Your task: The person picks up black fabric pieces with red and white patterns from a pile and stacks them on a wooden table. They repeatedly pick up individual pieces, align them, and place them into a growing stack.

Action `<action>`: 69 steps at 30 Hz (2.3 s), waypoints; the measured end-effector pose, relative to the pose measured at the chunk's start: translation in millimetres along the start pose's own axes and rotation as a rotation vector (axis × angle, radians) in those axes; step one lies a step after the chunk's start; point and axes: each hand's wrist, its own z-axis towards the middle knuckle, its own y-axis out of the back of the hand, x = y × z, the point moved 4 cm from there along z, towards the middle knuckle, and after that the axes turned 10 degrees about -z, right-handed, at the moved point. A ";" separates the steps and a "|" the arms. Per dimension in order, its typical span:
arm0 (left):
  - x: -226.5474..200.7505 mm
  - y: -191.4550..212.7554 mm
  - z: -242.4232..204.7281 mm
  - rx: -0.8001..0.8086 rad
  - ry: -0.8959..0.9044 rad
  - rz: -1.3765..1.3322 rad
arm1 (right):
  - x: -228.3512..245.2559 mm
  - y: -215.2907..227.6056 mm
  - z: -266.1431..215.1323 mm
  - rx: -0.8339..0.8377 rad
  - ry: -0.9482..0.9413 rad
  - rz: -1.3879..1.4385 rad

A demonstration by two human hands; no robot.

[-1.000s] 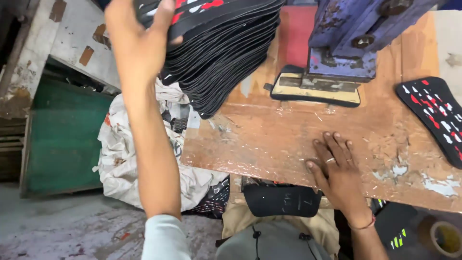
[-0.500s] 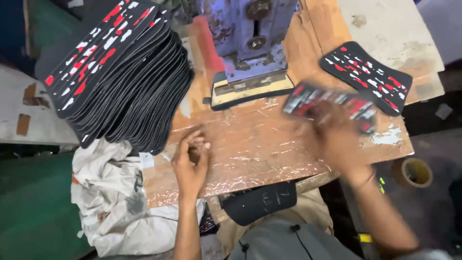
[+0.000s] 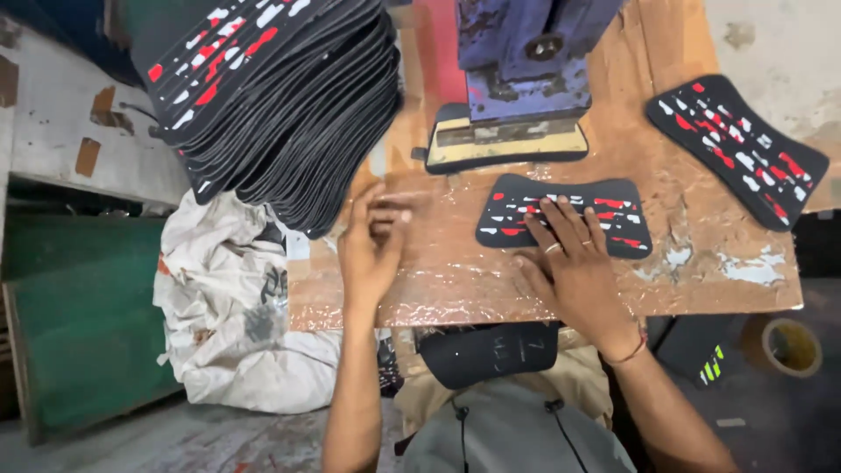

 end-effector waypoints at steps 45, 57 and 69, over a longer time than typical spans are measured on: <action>25.2 68.1 -27.4 0.390 0.373 -0.252 | 5.8 -6.7 8.4 0.105 0.135 0.052; -23.5 78.1 -33.9 -0.063 0.101 0.090 | 10.8 7.0 -13.1 0.003 -0.002 0.041; -157.4 119.5 90.3 -0.357 -0.538 0.203 | -19.0 15.2 -18.9 -0.063 0.019 0.056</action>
